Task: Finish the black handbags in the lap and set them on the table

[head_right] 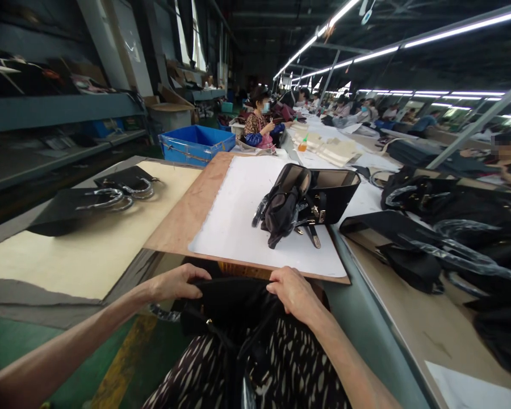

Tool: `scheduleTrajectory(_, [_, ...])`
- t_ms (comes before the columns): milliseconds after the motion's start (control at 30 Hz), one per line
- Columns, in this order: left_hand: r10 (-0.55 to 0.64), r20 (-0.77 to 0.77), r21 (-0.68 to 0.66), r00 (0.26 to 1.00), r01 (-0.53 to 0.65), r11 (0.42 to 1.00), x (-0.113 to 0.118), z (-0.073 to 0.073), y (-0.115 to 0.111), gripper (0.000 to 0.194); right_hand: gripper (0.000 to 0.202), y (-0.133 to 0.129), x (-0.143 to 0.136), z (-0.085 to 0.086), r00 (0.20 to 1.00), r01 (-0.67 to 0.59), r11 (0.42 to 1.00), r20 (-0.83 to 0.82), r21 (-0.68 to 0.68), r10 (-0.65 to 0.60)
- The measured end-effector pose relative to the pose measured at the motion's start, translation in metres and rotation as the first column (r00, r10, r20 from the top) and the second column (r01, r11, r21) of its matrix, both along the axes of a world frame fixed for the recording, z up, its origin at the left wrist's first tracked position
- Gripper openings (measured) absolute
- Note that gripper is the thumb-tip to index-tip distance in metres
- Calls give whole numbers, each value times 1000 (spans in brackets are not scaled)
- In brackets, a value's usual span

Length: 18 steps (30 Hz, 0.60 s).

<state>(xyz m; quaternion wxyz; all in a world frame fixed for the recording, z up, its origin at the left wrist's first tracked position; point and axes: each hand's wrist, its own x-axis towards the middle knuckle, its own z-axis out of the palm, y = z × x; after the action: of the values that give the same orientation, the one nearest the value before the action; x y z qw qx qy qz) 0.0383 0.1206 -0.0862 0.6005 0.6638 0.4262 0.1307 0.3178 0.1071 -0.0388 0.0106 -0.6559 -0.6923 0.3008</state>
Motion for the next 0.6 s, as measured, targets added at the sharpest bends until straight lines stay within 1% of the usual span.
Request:
scheduleTrajectory(67, [-23, 30, -58, 999, 25, 998, -3, 3, 7, 28, 19, -2, 4, 2, 1000, 18, 999, -14, -30, -18])
scheduleTrajectory(167, [-69, 96, -186, 993, 86, 979, -5, 8, 15, 30, 18, -3, 9, 7, 999, 26, 997, -37, -77, -29])
scheduleTrajectory(233, [-82, 108, -238, 991, 106, 966, -4, 8, 19, 31, 18, -4, 11, 8, 999, 24, 995, -44, -100, -28])
scheduleTrajectory(300, [-68, 99, -252, 993, 91, 964, -2, 2, 21, 30, 17, -5, 13, 6, 998, 27, 992, -46, -120, -33])
scheduleTrajectory(433, [-8, 120, -253, 993, 39, 967, 0, -12, 21, 28, 17, -5, 15, -5, 998, 47, 990, -42, -136, -53])
scheduleTrajectory(600, [21, 160, -280, 987, 25, 960, -2, -20, 22, 28, 18, 1, 17, -14, 998, 49, 984, -40, -170, -57])
